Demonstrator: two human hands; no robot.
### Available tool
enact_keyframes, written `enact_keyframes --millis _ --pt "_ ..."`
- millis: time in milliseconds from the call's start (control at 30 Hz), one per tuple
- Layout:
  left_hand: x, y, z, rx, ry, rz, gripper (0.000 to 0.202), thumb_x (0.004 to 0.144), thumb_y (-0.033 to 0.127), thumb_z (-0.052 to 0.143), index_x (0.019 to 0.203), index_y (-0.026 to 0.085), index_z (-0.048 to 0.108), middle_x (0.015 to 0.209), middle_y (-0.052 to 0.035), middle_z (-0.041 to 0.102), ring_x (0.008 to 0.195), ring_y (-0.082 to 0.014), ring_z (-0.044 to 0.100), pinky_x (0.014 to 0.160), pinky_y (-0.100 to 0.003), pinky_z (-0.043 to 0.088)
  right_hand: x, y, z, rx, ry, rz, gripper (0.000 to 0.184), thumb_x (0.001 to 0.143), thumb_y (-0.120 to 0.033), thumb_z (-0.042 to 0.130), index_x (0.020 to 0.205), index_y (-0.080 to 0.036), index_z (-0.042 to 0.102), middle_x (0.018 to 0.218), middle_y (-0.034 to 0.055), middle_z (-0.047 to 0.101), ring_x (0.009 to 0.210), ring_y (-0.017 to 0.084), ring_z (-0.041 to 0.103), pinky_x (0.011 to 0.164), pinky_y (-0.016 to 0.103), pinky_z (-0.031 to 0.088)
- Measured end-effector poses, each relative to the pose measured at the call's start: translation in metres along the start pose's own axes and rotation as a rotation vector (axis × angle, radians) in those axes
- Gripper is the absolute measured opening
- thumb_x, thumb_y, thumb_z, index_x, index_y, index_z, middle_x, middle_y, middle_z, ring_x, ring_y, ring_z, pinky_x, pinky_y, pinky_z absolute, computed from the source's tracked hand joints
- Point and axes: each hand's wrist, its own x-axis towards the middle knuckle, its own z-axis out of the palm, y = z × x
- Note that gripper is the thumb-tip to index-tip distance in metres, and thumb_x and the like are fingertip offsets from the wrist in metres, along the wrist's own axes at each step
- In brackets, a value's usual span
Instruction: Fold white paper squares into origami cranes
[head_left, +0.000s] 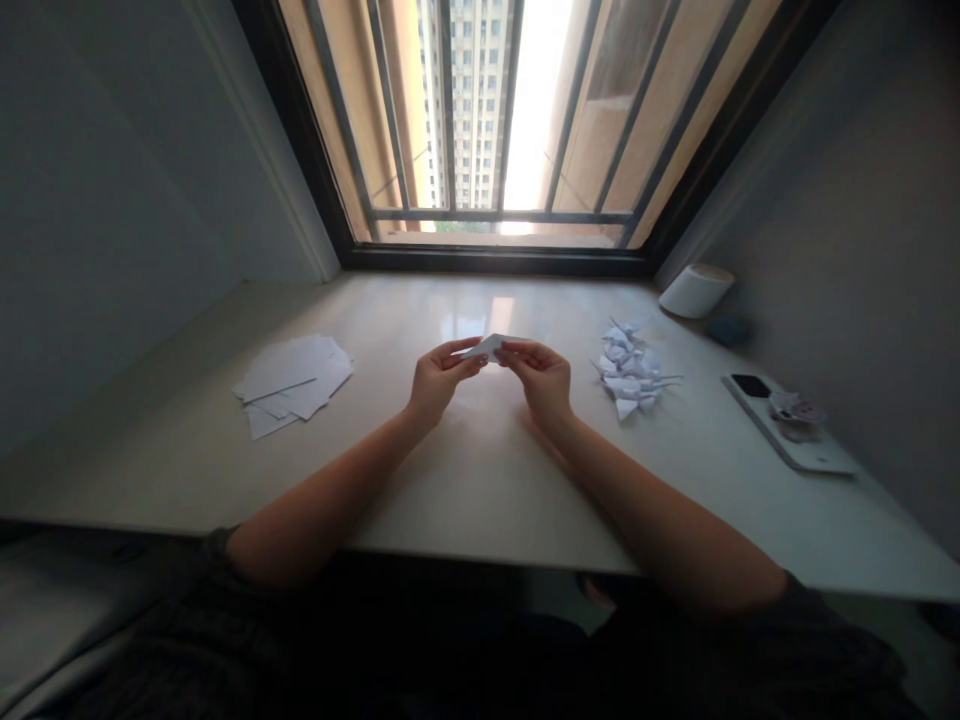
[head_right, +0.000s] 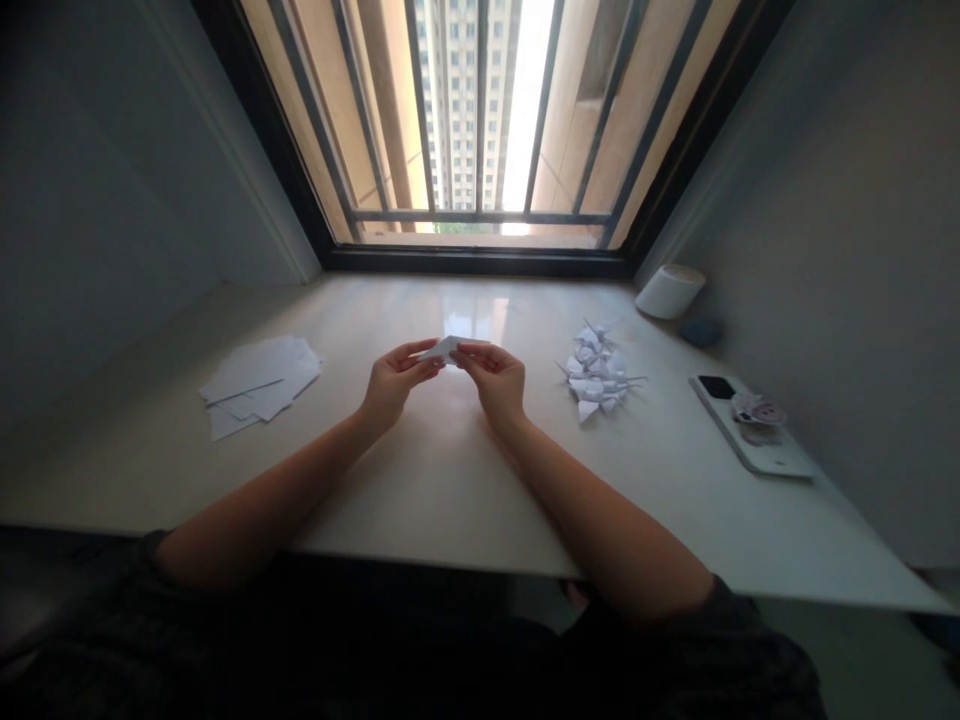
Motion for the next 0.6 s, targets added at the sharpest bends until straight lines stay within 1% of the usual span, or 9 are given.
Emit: enact_keyframes --millis 233,400,467,600 --pt "0.0007 0.0007 -0.0012 -0.004 -0.029 -0.01 0.05 0.059 0.03 0.084 0.105 0.016 0.071 0.086 -0.0069 0.075 0.081 -0.0177 0.069 0.085 -0.034 0.051 0.0018 -0.0005 -0.0007 0.021 0.008 0.018 0.024 0.056 -0.03 0.084 0.076 -0.02 0.073 0.081 0.0022 0.075 0.075 0.018 0.069 0.079 0.039 0.057" --pt "0.0005 0.0025 -0.0015 0.011 -0.039 -0.013 0.05 0.061 0.032 0.083 0.107 0.017 0.071 0.087 -0.0071 0.076 0.083 -0.0189 0.07 0.085 -0.035 0.051 0.0034 -0.0018 -0.0019 -0.009 0.007 0.036 0.027 0.055 -0.032 0.084 0.077 -0.02 0.073 0.08 0.0032 0.075 0.075 0.02 0.07 0.078 0.04 0.056" --pt "0.0002 0.0033 -0.0015 0.024 -0.041 -0.013 0.049 0.062 0.033 0.083 0.107 0.017 0.071 0.088 -0.0074 0.076 0.084 -0.0195 0.07 0.085 -0.035 0.051 0.004 -0.0027 -0.0026 -0.02 0.004 0.04 0.028 0.055 -0.033 0.084 0.077 -0.02 0.073 0.08 0.0035 0.075 0.075 0.02 0.069 0.076 0.039 0.056" --pt "-0.0002 0.0042 -0.0021 0.04 -0.062 -0.015 0.051 0.065 0.036 0.08 0.111 0.017 0.07 0.089 -0.0082 0.076 0.085 -0.0213 0.07 0.086 -0.037 0.051 0.0056 -0.0043 -0.0045 -0.066 0.011 0.061 0.028 0.056 -0.034 0.083 0.078 -0.019 0.073 0.073 0.0029 0.074 0.067 0.018 0.067 0.069 0.035 0.054"
